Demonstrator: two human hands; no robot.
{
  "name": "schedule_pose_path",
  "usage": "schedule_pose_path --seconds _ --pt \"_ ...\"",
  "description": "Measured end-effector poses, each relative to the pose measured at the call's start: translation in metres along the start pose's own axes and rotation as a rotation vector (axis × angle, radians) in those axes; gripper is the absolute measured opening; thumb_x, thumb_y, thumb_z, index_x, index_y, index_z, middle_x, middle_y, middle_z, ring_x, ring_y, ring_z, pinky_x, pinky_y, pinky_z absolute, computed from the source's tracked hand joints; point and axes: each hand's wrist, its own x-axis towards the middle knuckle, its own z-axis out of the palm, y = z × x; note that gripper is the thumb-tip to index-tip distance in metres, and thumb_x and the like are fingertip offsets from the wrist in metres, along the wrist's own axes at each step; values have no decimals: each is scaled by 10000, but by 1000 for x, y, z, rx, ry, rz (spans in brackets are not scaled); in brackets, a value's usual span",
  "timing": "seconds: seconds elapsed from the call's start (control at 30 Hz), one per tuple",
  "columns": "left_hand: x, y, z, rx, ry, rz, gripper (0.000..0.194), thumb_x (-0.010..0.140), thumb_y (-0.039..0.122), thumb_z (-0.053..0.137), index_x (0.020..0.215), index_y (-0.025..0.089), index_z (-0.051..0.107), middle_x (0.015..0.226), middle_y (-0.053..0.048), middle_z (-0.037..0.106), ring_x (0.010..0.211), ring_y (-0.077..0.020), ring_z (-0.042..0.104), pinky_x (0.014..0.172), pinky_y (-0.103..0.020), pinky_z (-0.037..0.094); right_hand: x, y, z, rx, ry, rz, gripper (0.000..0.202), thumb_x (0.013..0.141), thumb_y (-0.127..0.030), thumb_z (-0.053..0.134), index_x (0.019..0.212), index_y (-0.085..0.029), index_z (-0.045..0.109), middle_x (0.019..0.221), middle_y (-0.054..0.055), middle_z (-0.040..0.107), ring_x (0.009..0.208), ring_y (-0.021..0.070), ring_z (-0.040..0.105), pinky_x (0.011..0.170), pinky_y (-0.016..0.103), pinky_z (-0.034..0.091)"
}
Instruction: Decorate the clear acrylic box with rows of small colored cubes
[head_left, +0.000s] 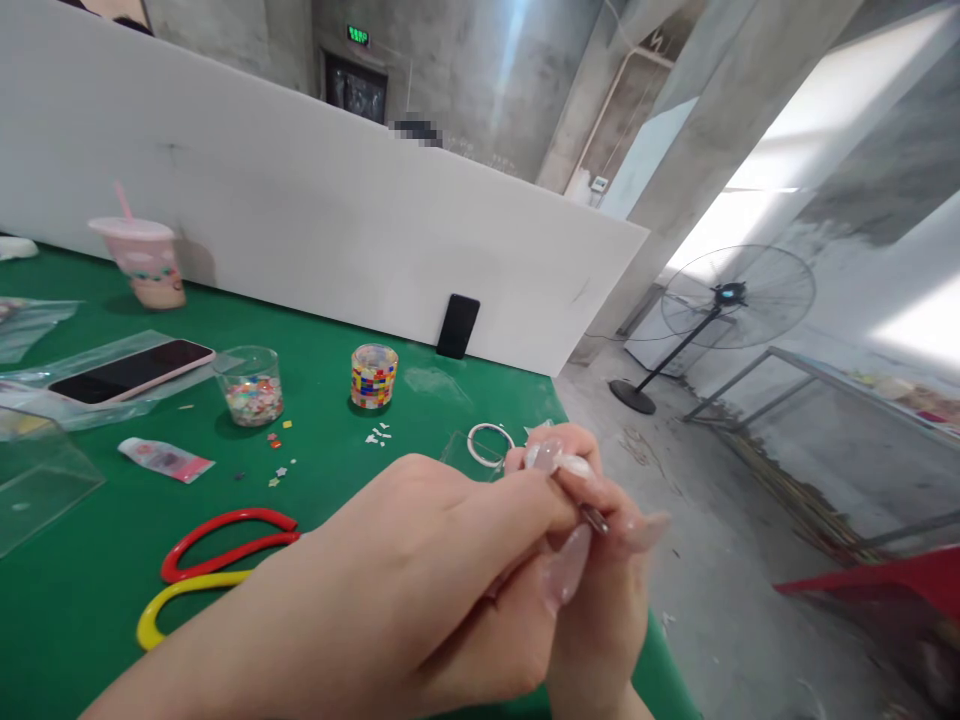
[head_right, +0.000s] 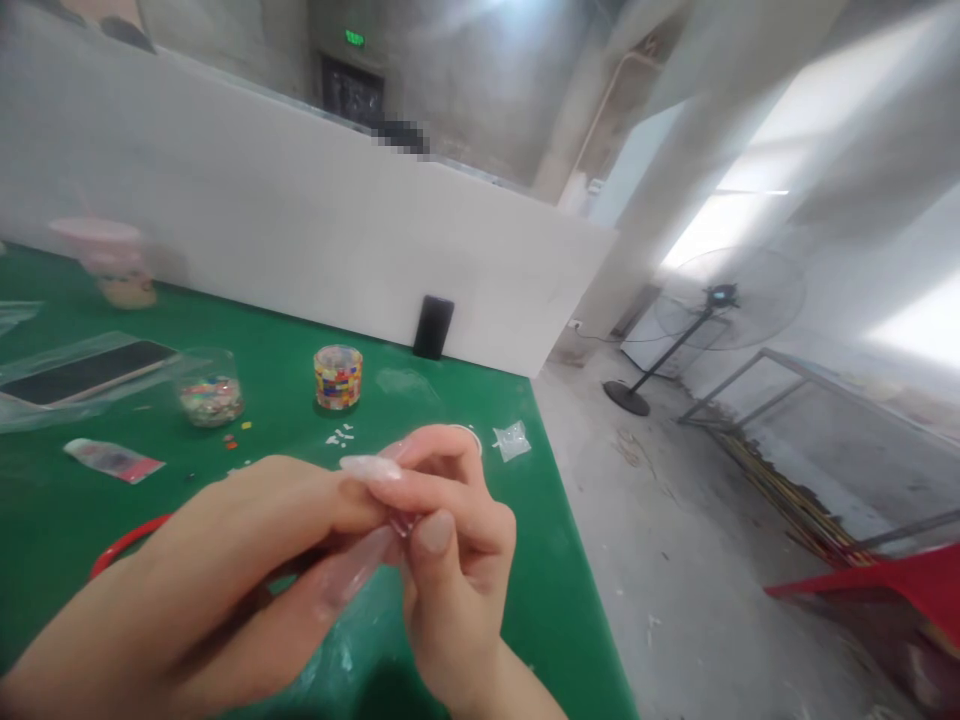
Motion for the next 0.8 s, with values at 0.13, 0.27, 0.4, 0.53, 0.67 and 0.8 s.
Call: schedule_pose_path --seconds 0.13,0.27,0.4,0.53,0.67,0.8 --pt "-4 -2 4 -18 8 31 195 967 101 472 943 254 590 680 68 618 505 -108 511 487 -228 354 0 -6 0 22 29 64 252 1105 -415 654 1139 -471 898 1019 23 670 906 163 704 698 281 643" --pt "-1 -1 7 35 17 37 171 985 115 490 935 252 580 689 73 603 522 -111 506 500 -243 342 0 -9 0 20 33 84 233 1084 -418 679 1126 -461 904 1010 39 665 836 165 672 498 242 534" --pt "2 -1 7 88 37 60 184 1003 127 470 900 249 563 660 78 558 486 -115 467 478 -261 319 -1 -9 2 14 65 96 248 1099 -403 661 1118 -459 901 1019 34 667 829 161 681 496 245 534" --pt "-2 -3 9 117 51 45 190 1011 128 467 883 251 534 672 74 576 494 -123 464 481 -270 317 -2 -10 4 19 68 133 228 1088 -467 683 1098 -464 911 1000 22 691 872 154 721 702 276 665" --pt "-2 -4 13 6 31 20 181 1001 119 459 883 240 524 667 84 547 466 -98 387 456 -257 278 -2 -13 6 7 97 172 208 1068 -500 712 1100 -464 914 991 22 745 854 166 736 749 312 694" --pt "4 0 13 -67 13 -40 196 1033 163 456 860 226 523 689 74 545 487 -83 401 459 -240 299 -4 -15 6 7 104 197 187 1045 -497 741 1070 -438 917 980 26 743 871 184 744 764 342 699"
